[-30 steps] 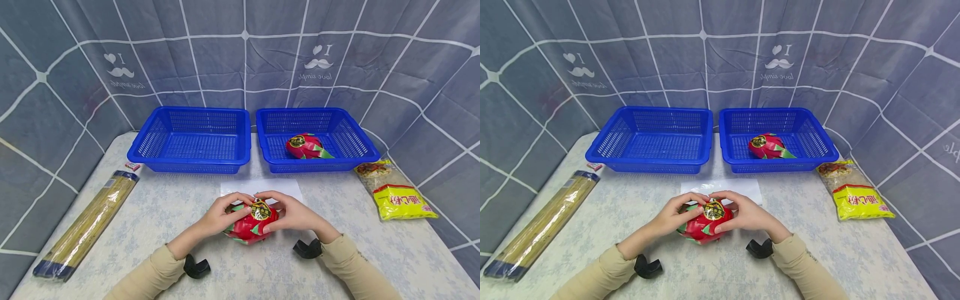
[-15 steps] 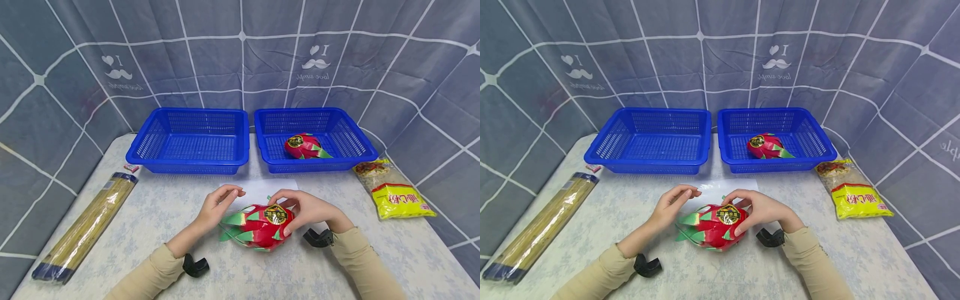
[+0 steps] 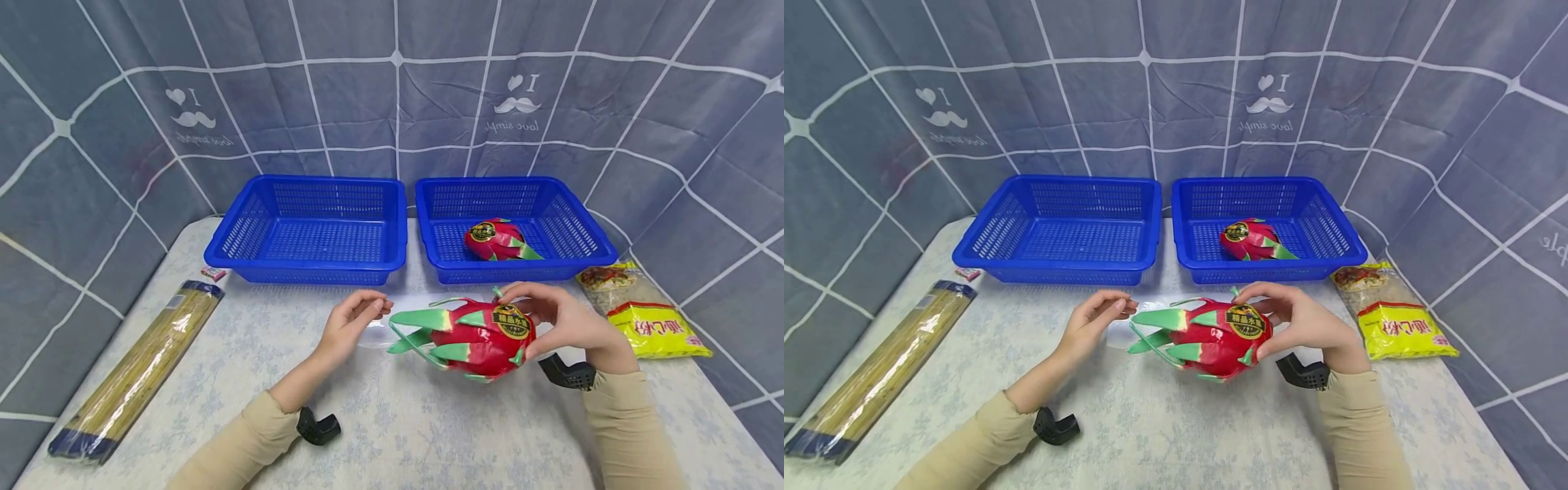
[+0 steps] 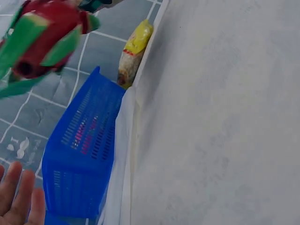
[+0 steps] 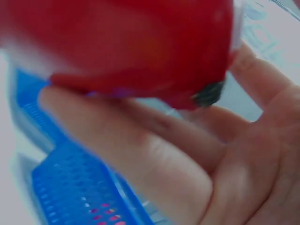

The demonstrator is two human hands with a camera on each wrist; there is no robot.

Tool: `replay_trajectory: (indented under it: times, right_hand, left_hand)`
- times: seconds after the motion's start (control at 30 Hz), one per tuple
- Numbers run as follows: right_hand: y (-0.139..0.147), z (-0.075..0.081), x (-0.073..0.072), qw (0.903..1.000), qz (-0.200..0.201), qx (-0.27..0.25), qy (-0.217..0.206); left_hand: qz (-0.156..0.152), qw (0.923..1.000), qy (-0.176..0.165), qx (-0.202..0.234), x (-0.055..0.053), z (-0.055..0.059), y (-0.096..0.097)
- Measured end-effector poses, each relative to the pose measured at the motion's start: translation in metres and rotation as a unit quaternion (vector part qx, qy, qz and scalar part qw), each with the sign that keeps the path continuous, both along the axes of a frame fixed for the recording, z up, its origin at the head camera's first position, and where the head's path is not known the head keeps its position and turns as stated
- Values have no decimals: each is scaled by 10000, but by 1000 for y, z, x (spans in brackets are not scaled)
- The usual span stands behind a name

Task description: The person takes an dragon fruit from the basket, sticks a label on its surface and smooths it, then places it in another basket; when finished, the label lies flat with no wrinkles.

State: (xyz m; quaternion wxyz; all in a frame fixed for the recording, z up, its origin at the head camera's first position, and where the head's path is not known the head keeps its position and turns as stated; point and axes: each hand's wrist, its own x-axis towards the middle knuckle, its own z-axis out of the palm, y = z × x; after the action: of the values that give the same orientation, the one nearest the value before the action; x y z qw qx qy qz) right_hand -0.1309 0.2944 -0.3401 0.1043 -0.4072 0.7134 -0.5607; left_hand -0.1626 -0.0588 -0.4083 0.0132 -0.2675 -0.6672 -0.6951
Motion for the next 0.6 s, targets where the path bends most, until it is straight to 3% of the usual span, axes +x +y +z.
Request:
replay_trajectory:
  times: [0.07,0.17,0.27,0.33,0.43,0.53,0.6]
  right_hand:
    - [7,3,-3,9974,310,-648,56]
    - [12,8,-10,9853,591,-1603,-92]
    - [10,14,-17,9713,302,-2331,-363]
    - [6,19,-20,9651,-353,-2560,-423]
    - [-3,26,-27,9507,-1736,-2517,-517]
    - [-12,27,-40,9294,-3096,-1958,-447]
    - [-17,23,-51,9144,-3786,-1395,-318]
  left_hand:
    - [44,9999,-131,-59,-1,2,4]
    - [13,9992,-394,-99,-2,7,14]
    - [-141,9981,-596,-78,-5,12,27]
    - [-285,9975,-646,-9,-8,15,37]
    - [-402,9962,-776,59,-12,18,52]
    - [-395,9943,-986,91,-16,17,66]
    - [-316,9930,-1135,106,-19,14,75]
